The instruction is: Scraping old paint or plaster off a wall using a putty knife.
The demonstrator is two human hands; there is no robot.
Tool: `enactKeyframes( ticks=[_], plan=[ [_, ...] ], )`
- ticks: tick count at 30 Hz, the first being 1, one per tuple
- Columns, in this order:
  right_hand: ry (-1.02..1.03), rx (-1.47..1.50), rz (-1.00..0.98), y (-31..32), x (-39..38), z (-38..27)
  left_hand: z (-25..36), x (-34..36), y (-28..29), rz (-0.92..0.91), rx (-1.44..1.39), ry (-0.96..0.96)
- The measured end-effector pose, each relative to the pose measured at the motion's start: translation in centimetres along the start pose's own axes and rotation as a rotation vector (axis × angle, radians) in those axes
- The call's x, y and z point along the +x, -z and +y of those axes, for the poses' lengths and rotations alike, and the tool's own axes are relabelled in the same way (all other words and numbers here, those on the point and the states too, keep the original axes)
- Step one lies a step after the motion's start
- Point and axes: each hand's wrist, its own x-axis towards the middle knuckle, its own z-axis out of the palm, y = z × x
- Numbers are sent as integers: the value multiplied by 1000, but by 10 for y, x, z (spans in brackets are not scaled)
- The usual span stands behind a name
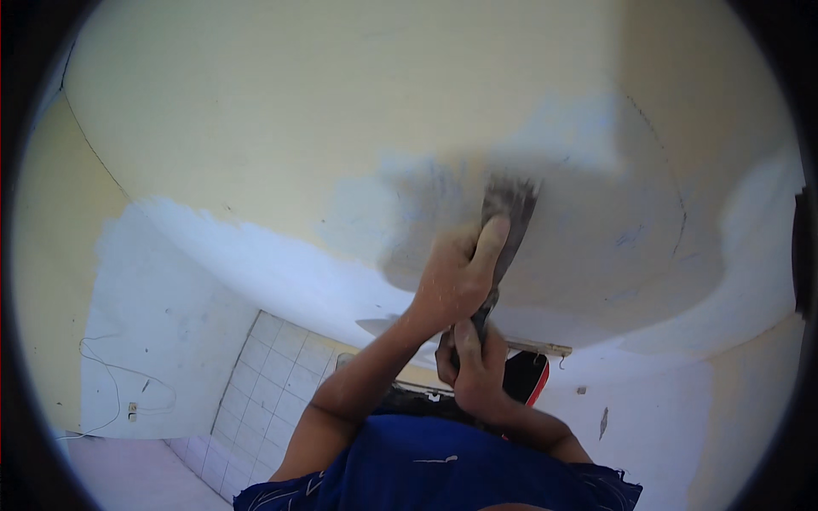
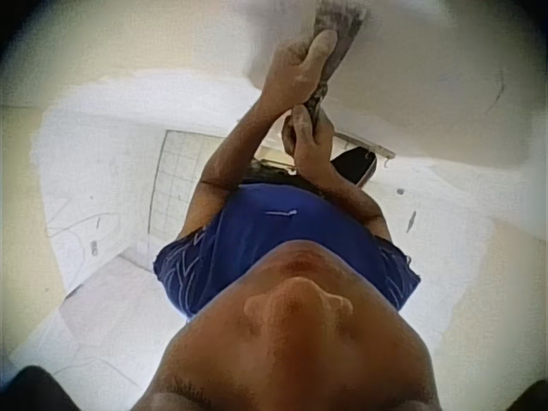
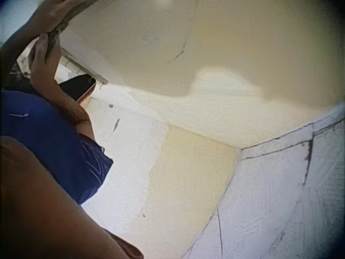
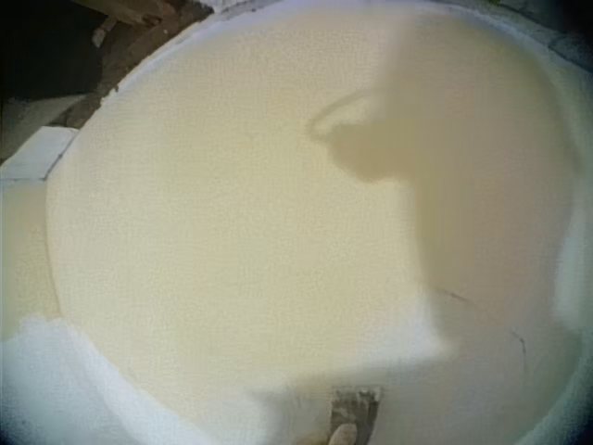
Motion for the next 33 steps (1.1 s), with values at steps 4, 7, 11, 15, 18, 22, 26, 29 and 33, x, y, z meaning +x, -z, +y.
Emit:
enactKeyframes(
  ticks=[4, 7, 11, 15, 18, 22, 26, 29, 33],
  plan=[
    [-132, 2, 108, 0, -14, 26, -34, -14, 4, -25, 49, 40],
    [-108, -40, 68, -2, -16, 21, -20, -11, 9, -72, -6, 125],
    [-81, 85, -48, -15, -20, -3, -5, -4, 13, -161, -43, 163],
    [-14, -54, 3, -5, -12, 17, -13, -12, 11, -58, 4, 136],
    [-151, -33, 108, 7, -17, 16, -24, -16, 8, -85, -53, 142],
    [-72, -109, 47, 8, -6, -4, -6, -4, 1, -66, -46, 82],
    [-72, -74, -7, 10, -2, -7, 2, -5, -2, -23, -5, 59],
    [-166, -27, 76, 7, -14, 13, -24, -15, 0, -24, 8, 83],
    [-72, -31, -11, 8, -15, 22, -22, -13, 2, -24, -74, 162]
  ],
)
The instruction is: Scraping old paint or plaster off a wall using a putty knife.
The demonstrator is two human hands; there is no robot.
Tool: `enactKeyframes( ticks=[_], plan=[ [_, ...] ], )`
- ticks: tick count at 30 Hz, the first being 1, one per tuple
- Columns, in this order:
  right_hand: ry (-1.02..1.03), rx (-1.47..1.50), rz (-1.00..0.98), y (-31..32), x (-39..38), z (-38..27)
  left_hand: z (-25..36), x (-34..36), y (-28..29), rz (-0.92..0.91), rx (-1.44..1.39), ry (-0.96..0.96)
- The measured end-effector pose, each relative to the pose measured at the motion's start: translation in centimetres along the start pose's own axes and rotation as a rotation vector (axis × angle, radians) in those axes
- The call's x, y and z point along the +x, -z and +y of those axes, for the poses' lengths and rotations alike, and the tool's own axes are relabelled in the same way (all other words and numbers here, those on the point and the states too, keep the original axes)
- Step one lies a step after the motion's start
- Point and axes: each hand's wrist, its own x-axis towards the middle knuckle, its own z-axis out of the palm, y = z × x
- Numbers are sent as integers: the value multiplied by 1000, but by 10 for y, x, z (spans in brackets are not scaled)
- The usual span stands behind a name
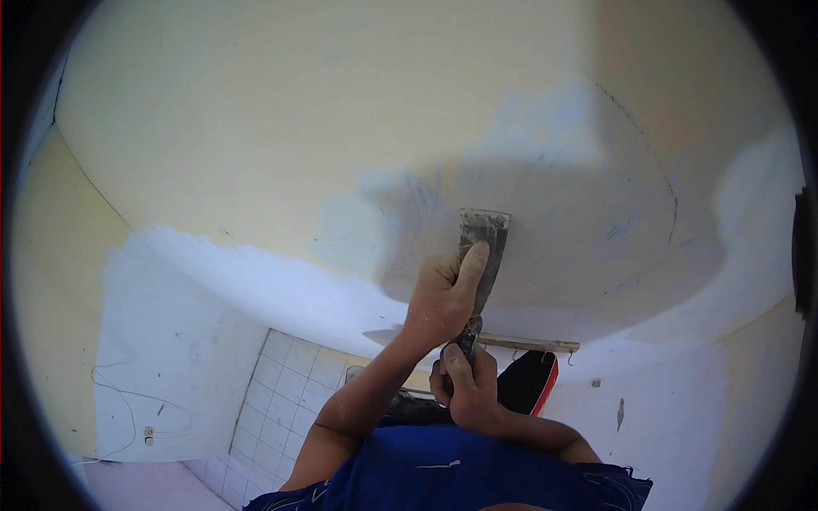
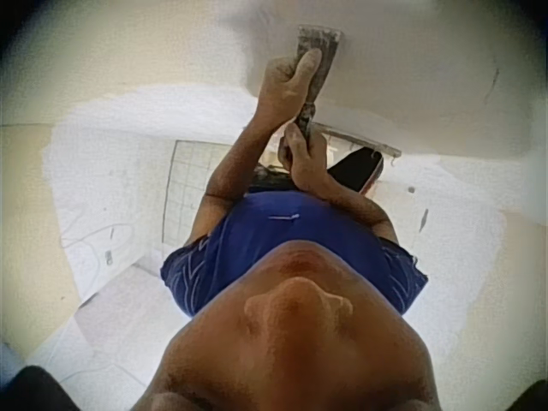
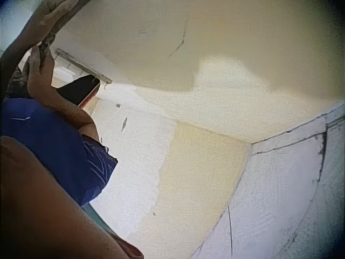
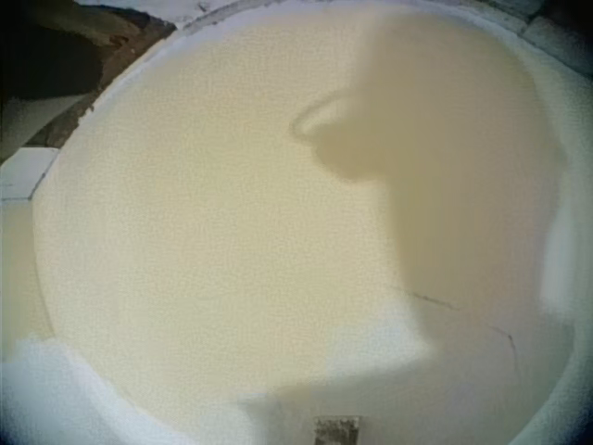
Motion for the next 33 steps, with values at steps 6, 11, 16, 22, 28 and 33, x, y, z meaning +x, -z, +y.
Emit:
enactKeyframes(
  ticks=[6, 11, 16, 22, 28, 33],
  plan=[
    [-67, 48, -22, -17, -5, -18, 16, -4, 6, -57, 7, 27],
    [-35, -131, 30, 1, 1, 4, -11, 0, 8, 33, 66, -36],
    [-77, -42, -31, -6, -5, -6, 1, -3, 6, 41, 23, 18],
    [-81, -115, 36, 8, 7, 10, -15, 4, 9, 74, 94, -93],
    [42, -129, 22, 1, 20, -11, 15, 11, 2, 67, 41, -132],
    [-11, -168, -1, 7, 13, 2, -3, 6, 5, 62, 96, -121]
  ],
)
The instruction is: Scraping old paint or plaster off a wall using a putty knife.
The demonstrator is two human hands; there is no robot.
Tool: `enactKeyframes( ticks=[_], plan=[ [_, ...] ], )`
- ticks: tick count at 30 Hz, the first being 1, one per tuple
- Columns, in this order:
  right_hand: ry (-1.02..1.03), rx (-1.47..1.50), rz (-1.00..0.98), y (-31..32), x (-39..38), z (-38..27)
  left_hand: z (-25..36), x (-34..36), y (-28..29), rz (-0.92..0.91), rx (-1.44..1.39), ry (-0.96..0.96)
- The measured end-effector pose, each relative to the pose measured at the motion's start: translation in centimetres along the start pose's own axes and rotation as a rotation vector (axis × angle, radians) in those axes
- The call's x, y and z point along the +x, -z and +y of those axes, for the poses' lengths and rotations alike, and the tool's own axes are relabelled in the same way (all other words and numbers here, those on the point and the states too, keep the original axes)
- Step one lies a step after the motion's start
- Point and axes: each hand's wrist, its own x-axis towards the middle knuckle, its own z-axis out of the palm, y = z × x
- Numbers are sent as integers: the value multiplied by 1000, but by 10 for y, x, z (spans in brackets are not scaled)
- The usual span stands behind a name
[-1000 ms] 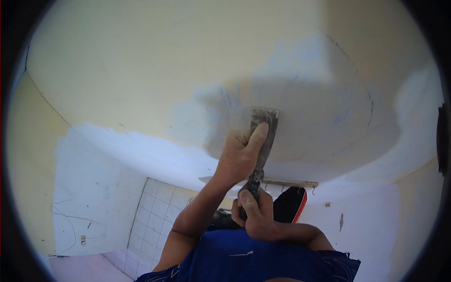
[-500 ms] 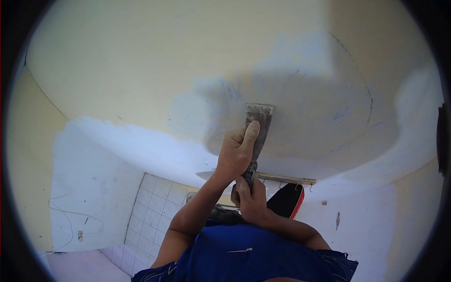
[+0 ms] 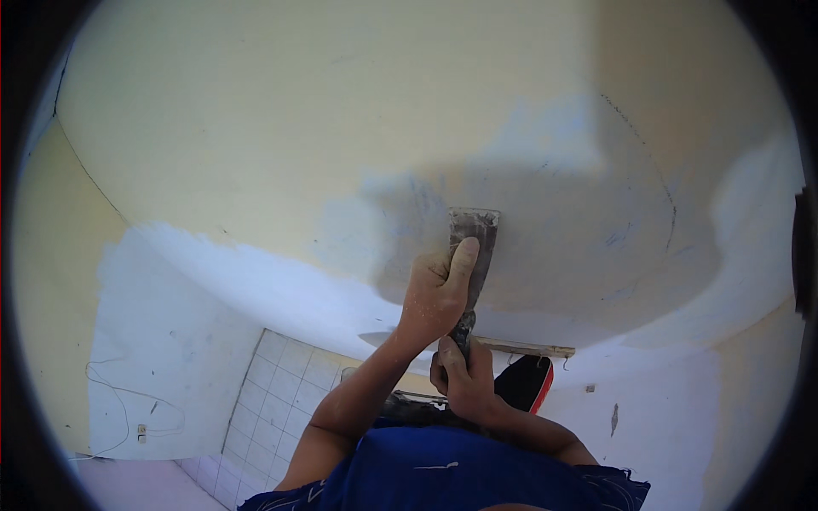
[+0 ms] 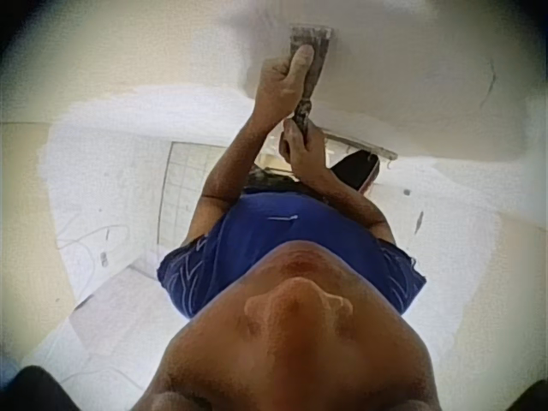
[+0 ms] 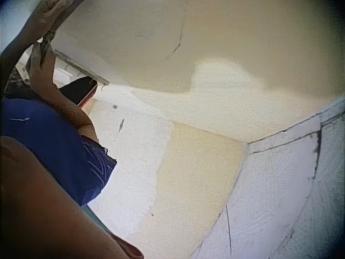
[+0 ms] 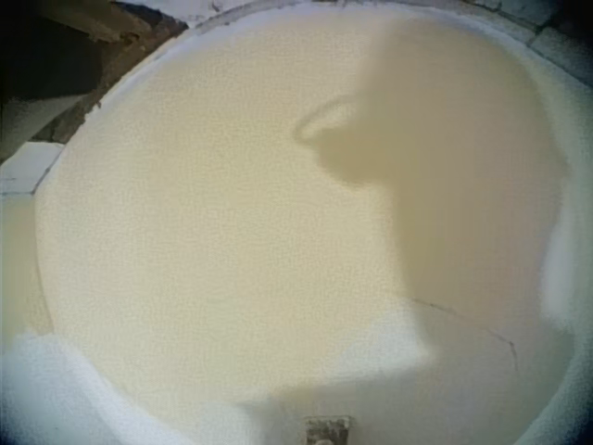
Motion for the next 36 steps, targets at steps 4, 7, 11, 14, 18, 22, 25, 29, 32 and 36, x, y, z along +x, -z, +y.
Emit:
enactKeyframes(
  ticks=[4, 7, 11, 14, 18, 22, 25, 29, 32, 36],
  plan=[
    [17, 53, -1, -6, 5, -23, 25, 8, -1, -3, -51, 33],
    [-17, 89, -30, -4, 4, -26, 29, 6, 0, -4, -39, -22],
    [-32, 48, -1, -2, 1, -16, 16, 4, -2, -7, -87, 15],
    [-9, 56, -20, -6, 3, -30, 28, 8, 1, -21, -117, 37],
    [29, 19, -22, -7, 7, -33, 32, 8, 1, 7, -69, -9],
    [-21, 24, 19, -3, -1, -20, 16, 4, 0, 0, -73, 10],
    [-1, 25, 5, -6, 1, -33, 30, 6, -3, 23, -125, 34],
    [105, -25, -31, -8, 4, -26, 34, 6, 1, 8, -78, 0],
    [68, -57, 34, -9, 1, -17, 22, 2, 0, 36, -72, 46],
    [44, -24, 12, -12, 0, -28, 29, 4, 1, 22, -80, 37]
  ],
)
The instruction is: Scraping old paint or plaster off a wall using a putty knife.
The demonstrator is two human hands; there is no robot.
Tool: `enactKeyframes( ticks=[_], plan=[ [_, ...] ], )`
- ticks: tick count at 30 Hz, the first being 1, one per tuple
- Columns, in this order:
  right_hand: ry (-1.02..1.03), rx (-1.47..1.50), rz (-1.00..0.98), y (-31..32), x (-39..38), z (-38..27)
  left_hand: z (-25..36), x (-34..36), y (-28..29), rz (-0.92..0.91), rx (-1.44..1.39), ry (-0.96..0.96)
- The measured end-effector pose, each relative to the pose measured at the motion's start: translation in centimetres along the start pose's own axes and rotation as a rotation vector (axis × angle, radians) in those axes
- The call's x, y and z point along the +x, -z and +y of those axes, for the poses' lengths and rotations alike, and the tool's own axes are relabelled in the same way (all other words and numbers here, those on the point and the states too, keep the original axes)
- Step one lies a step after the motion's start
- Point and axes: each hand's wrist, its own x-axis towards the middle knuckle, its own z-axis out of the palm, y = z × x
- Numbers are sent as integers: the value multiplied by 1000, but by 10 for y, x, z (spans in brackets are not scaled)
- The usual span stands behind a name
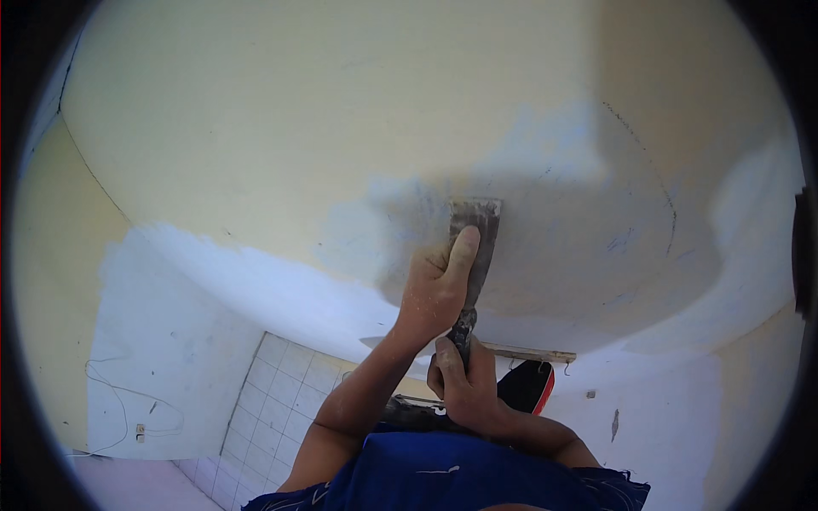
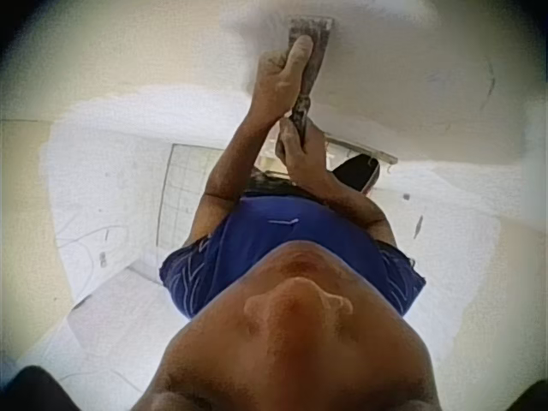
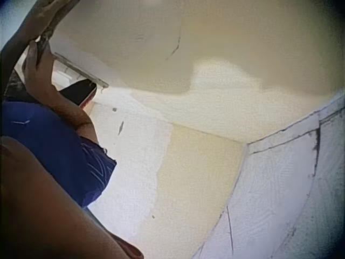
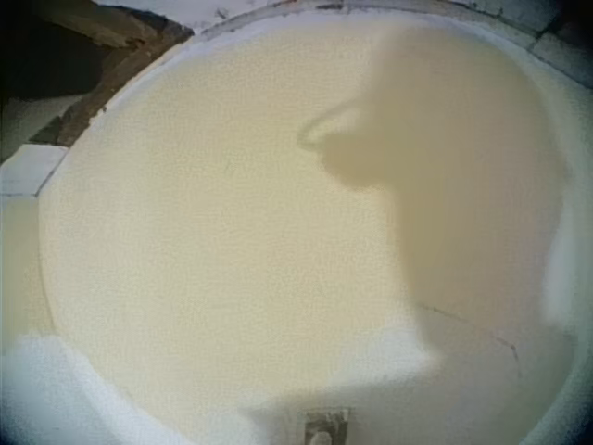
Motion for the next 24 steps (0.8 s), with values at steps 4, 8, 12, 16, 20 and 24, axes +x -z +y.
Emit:
enactKeyframes(
  ticks=[4, 8, 12, 16, 20, 24],
  plan=[
    [67, -6, -24, -2, 8, -10, 9, 7, 4, -23, -28, -31],
    [13, -41, 30, -3, 0, 2, -10, -2, 4, 15, 22, -1],
    [-23, -9, 8, -1, 2, 5, -9, 2, 5, -2, -13, 3],
    [42, 74, -41, -4, 10, -14, 16, 9, 7, -27, -38, 1],
    [13, 8, -1, -4, 5, -2, -1, 2, 6, 1, -3, -27],
    [7, 42, 7, -5, 1, -1, -6, 5, 5, -7, 18, -11]
  ],
)
